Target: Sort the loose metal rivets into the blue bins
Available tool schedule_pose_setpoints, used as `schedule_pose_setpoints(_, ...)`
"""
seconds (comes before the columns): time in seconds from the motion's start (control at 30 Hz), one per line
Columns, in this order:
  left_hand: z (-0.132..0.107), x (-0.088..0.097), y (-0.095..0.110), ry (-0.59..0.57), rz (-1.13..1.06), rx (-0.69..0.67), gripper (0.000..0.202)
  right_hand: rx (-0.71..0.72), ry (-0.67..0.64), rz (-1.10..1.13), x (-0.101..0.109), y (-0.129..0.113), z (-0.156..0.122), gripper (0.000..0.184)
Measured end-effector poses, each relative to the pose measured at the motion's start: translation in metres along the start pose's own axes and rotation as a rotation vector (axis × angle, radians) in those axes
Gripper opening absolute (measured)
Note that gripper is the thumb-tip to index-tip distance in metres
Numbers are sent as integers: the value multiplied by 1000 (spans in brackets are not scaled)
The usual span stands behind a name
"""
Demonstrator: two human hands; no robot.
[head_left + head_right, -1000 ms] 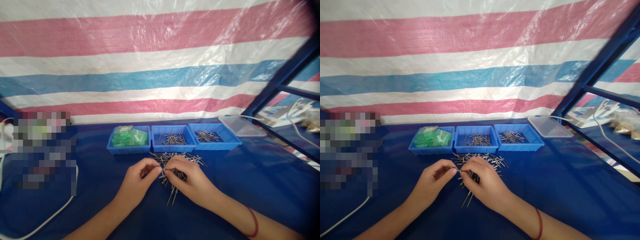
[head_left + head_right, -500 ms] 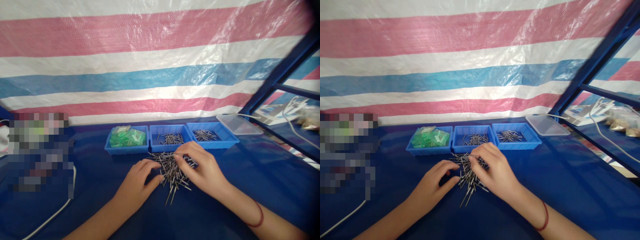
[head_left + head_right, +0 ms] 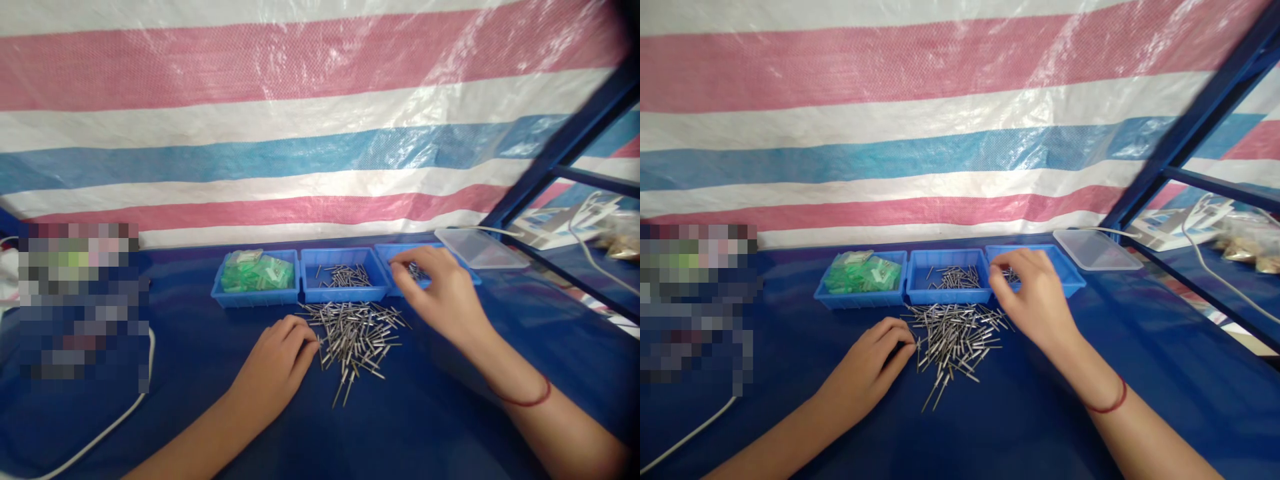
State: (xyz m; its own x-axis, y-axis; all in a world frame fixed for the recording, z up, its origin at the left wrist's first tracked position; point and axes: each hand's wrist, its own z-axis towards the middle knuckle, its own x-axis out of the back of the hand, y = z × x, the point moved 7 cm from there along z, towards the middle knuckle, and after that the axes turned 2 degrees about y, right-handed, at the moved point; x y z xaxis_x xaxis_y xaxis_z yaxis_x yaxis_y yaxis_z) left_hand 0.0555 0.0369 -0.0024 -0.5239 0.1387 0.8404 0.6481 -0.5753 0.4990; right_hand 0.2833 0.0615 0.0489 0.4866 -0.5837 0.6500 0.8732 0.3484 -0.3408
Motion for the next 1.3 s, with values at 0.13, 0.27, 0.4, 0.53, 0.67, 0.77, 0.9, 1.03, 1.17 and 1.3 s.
schedule_pose_setpoints(0.13,0,4,1,44,-178,28,16,96,-276,393,-27,-58,-21,10)
schedule_pose_setpoints(0.27,-1,4,4,65,-276,21,15,81,-322,594,-36,-83,-37,7)
schedule_pose_setpoints(0.4,-1,1,6,50,-301,15,15,36,-311,647,-37,-82,-38,6)
schedule_pose_setpoints(0.53,-2,-1,6,40,-302,12,13,11,-320,663,-37,-80,-37,9)
schedule_pose_setpoints(0.67,-1,-2,7,18,-300,0,12,3,-317,673,-37,-81,-39,11)
schedule_pose_setpoints(0.77,-1,-2,8,11,-288,-2,12,-2,-303,677,-37,-81,-39,11)
schedule_pose_setpoints(0.9,-1,-3,9,-5,-276,4,10,0,-300,683,-37,-81,-40,11)
schedule_pose_setpoints(1.03,-1,-5,8,-18,-270,-2,15,10,-287,676,-36,-82,-40,11)
schedule_pose_setpoints(1.17,-3,-3,5,26,-277,2,12,20,-272,646,-36,-82,-40,12)
schedule_pose_setpoints(1.3,-3,3,1,90,-266,20,9,57,-268,598,-36,-81,-38,13)
